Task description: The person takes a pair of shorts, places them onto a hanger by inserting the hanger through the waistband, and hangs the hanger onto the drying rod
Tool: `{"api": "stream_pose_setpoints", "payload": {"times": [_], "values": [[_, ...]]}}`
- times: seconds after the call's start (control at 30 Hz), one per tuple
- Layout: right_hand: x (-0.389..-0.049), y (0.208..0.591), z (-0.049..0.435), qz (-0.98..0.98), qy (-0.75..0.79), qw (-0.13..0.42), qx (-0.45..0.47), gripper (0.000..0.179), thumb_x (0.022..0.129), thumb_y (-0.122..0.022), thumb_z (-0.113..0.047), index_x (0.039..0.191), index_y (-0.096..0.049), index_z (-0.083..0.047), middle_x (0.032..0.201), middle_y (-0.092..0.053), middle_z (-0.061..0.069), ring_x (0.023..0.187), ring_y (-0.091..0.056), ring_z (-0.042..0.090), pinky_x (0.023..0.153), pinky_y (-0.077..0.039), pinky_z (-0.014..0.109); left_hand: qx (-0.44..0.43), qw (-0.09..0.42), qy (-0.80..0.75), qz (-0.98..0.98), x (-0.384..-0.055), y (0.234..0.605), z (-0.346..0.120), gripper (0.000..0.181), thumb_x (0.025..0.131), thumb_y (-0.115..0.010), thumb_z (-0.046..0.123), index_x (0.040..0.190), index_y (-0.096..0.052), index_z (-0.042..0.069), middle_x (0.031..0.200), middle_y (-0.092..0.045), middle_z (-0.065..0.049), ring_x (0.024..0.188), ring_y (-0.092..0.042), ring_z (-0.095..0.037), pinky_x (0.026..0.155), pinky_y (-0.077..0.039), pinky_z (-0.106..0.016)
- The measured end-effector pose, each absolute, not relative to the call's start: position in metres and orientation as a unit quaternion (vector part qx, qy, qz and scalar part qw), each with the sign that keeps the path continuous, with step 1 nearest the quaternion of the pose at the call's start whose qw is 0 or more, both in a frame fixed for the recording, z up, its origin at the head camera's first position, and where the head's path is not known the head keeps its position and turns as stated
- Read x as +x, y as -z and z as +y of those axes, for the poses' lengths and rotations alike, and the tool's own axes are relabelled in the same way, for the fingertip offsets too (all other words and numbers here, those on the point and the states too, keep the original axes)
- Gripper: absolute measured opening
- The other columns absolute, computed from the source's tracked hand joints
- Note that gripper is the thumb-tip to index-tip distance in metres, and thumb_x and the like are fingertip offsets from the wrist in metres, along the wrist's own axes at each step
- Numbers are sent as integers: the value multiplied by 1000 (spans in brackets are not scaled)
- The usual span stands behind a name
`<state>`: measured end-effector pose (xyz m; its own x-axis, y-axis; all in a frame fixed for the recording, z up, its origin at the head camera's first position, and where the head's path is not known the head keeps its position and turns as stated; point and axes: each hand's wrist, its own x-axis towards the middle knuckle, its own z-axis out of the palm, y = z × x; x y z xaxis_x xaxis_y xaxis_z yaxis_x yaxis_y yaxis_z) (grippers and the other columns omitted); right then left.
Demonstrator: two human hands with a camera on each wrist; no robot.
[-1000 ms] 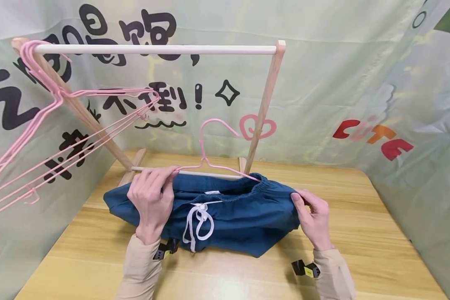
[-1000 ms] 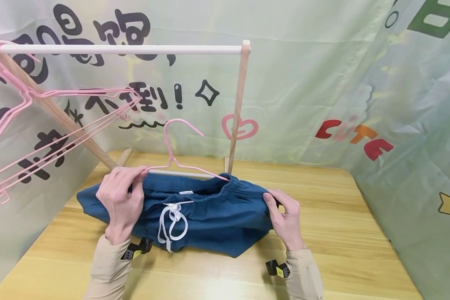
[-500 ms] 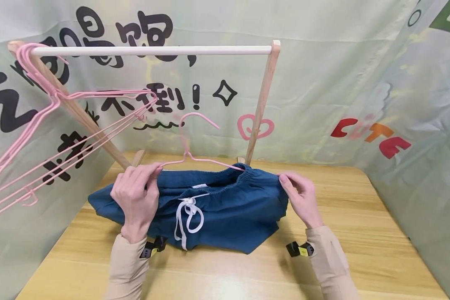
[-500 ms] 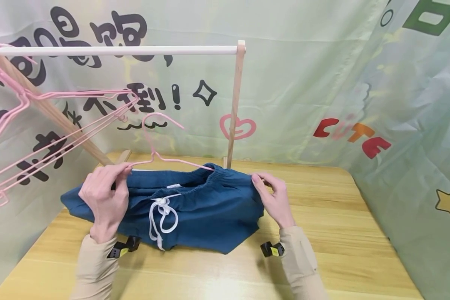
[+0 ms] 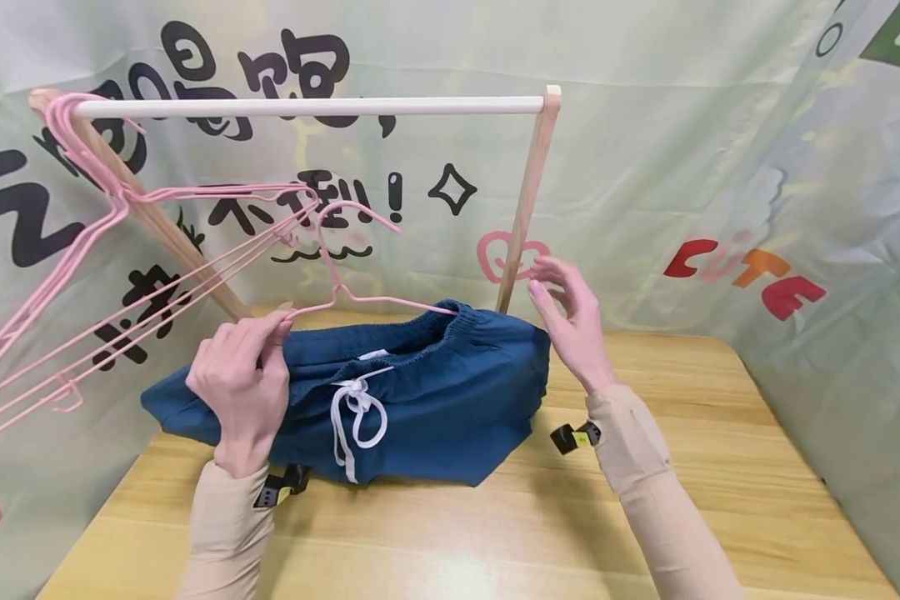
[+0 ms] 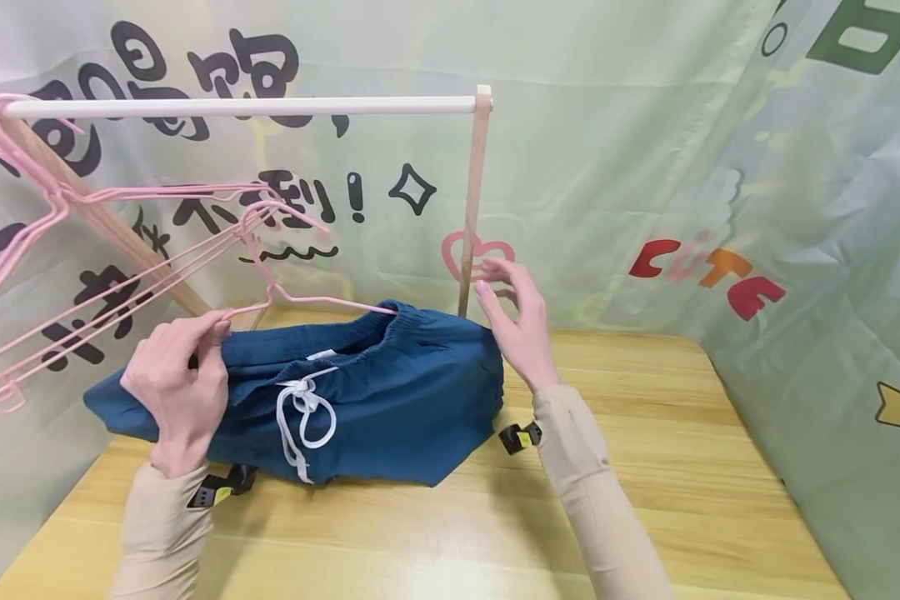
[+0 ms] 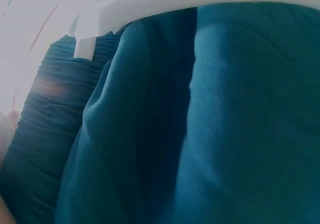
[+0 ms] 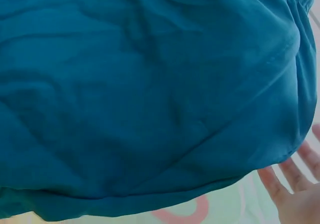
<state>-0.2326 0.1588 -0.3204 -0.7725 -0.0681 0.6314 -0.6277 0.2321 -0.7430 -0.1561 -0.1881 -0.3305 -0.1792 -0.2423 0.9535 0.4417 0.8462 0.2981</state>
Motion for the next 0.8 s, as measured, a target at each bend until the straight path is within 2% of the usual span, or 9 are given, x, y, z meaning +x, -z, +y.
{"api": "stream_pose_setpoints", "payload": {"times": [0.13, 0.2, 0.4, 0.57, 0.8], "values": [[-247, 303, 149, -738, -596, 219, 230, 44, 104, -54, -13, 146, -46, -7, 142, -55, 13, 131, -53, 23, 115, -41, 40, -64, 641, 269, -716, -156, 324, -194, 8, 90, -74, 11, 90, -79, 5, 79, -74, -16, 66, -61, -36, 71, -29, -19], [-255, 296, 145, -733, -604, 212, 231, 47, 104, -53, -15, 149, -42, -8, 145, -52, 13, 135, -51, 27, 118, -38, 45, -61, 645, 268, -713, -156, 320, -196, 8, 90, -74, 11, 89, -79, 5, 78, -74, -16, 66, -60, -37, 72, -28, -17], [-273, 282, 136, -727, -612, 204, 233, 49, 106, -51, -20, 152, -38, -12, 145, -49, 16, 137, -50, 29, 116, -40, 52, -52, 642, 268, -717, -156, 310, -203, 11, 92, -73, 13, 90, -79, 4, 79, -74, -18, 67, -60, -38, 74, -26, -14], [-283, 279, 131, -704, -628, 211, 256, 43, 107, -47, -21, 148, -42, -12, 133, -58, 14, 123, -60, 27, 109, -46, 50, -38, 637, 264, -724, -158, 300, -210, 14, 93, -72, 16, 92, -80, 5, 81, -75, -18, 73, -64, -39, 75, -26, -14], [-295, 279, 127, -666, -657, 230, 269, 28, 106, -49, -18, 132, -56, -9, 104, -68, 4, 92, -71, 29, 87, -59, 30, -21, 629, 254, -735, -159, 287, -224, 22, 97, -67, 22, 95, -79, 4, 81, -74, -20, 74, -62, -40, 76, -24, -14]]}}
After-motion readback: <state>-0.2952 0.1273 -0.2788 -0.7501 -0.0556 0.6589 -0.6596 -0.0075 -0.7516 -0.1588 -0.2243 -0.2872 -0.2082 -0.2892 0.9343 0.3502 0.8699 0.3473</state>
